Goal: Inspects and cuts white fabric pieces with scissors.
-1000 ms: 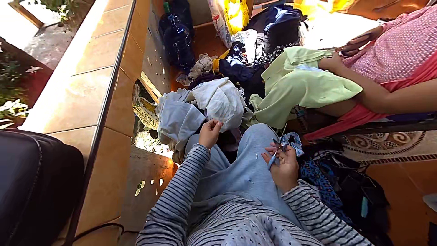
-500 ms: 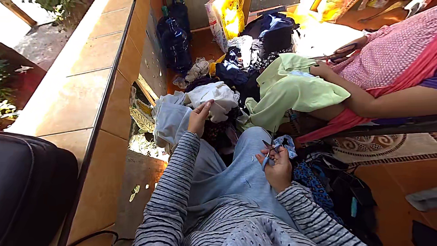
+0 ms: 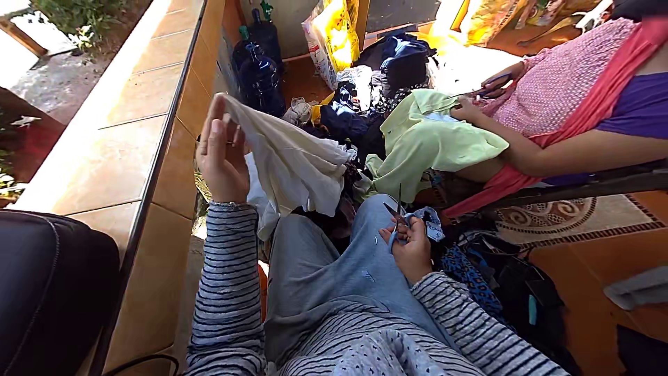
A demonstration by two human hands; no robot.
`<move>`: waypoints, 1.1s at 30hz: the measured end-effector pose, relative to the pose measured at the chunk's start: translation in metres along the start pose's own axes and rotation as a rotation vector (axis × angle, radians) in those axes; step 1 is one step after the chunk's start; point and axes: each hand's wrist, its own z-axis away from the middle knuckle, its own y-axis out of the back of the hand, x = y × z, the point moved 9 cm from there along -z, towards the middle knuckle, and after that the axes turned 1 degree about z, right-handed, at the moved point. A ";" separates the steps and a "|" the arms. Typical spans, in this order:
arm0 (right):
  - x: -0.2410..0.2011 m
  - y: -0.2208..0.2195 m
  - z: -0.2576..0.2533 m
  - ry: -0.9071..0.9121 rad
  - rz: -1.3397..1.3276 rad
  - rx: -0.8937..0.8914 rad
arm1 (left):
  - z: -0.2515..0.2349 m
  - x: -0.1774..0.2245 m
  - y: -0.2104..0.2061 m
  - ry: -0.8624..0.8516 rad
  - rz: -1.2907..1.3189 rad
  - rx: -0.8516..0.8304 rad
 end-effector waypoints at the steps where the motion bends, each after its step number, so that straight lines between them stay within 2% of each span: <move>1: 0.000 0.000 0.000 0.009 0.000 0.004 | 0.001 0.014 0.015 -0.087 -0.047 0.100; 2: 0.000 0.000 0.001 0.019 0.000 0.010 | 0.004 0.027 0.027 -0.190 -0.117 0.178; 4: -0.001 0.001 0.001 0.022 0.008 0.009 | 0.015 0.048 0.039 -0.388 -0.340 0.228; 7: 0.000 0.000 0.001 0.014 0.024 0.003 | 0.032 0.062 0.042 -0.517 -0.571 0.270; 15: 0.001 0.000 0.000 0.020 0.028 0.010 | 0.055 0.099 0.049 -0.691 -0.545 0.305; 19: 0.002 -0.002 -0.001 0.029 0.045 0.003 | 0.044 0.099 0.040 -0.589 -0.470 0.148; 24: -0.006 -0.001 0.000 0.032 0.097 -0.008 | 0.033 0.074 0.022 -0.213 -0.261 -0.046; 27: -0.005 -0.002 -0.001 0.024 0.099 -0.006 | 0.030 0.071 0.012 -0.127 -0.106 -0.102; 30: -0.011 -0.003 0.001 0.035 0.090 -0.024 | 0.032 0.069 0.003 -0.115 -0.018 -0.149; 33: -0.034 -0.023 0.005 0.129 -0.024 -0.161 | 0.037 0.066 -0.020 -0.082 0.081 -0.234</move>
